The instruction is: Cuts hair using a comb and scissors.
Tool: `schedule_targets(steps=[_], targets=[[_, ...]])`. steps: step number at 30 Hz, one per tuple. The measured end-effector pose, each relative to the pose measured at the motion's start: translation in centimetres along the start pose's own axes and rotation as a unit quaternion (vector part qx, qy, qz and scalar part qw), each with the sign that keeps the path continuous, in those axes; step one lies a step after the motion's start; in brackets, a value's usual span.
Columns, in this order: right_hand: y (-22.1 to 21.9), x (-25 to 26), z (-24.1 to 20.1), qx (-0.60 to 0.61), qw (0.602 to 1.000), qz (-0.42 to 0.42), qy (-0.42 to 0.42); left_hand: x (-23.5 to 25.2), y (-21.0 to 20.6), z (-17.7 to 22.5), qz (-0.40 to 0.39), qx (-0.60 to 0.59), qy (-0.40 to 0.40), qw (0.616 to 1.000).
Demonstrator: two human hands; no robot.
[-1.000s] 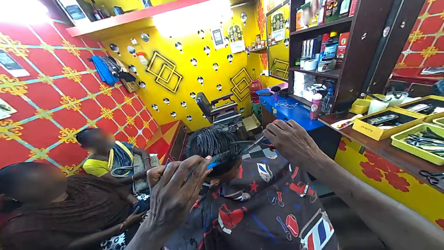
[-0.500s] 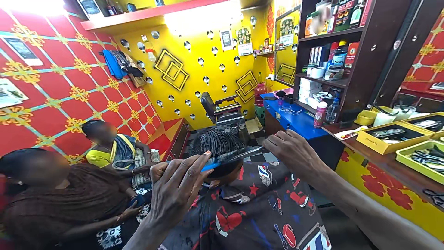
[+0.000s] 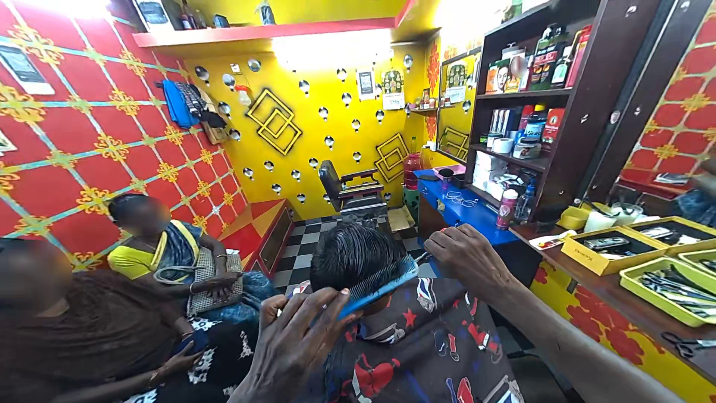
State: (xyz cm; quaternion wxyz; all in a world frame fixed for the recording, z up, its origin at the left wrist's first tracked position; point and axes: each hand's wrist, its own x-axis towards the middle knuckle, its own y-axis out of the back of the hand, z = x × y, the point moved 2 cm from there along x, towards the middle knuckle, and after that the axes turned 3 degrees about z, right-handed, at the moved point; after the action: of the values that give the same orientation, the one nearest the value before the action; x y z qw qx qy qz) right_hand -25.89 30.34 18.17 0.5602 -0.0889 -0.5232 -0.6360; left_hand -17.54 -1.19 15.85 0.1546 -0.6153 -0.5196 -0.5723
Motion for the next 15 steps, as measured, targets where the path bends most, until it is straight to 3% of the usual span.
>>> schedule_targets(steps=[5,8,15], targets=[[-0.5,0.7,1.5,0.01,1.0,0.002,0.004,-0.4,0.8,1.0,-0.027,-0.03,-0.018,0.999],[-1.1,0.9,2.1,0.034,0.999,0.022,0.004,-0.9,0.5,2.1,-0.065,0.006,0.023,0.998],[-0.6,0.8,5.5,0.073,0.997,0.028,0.024,2.0,1.3,1.3,0.003,0.066,0.134,0.989]])
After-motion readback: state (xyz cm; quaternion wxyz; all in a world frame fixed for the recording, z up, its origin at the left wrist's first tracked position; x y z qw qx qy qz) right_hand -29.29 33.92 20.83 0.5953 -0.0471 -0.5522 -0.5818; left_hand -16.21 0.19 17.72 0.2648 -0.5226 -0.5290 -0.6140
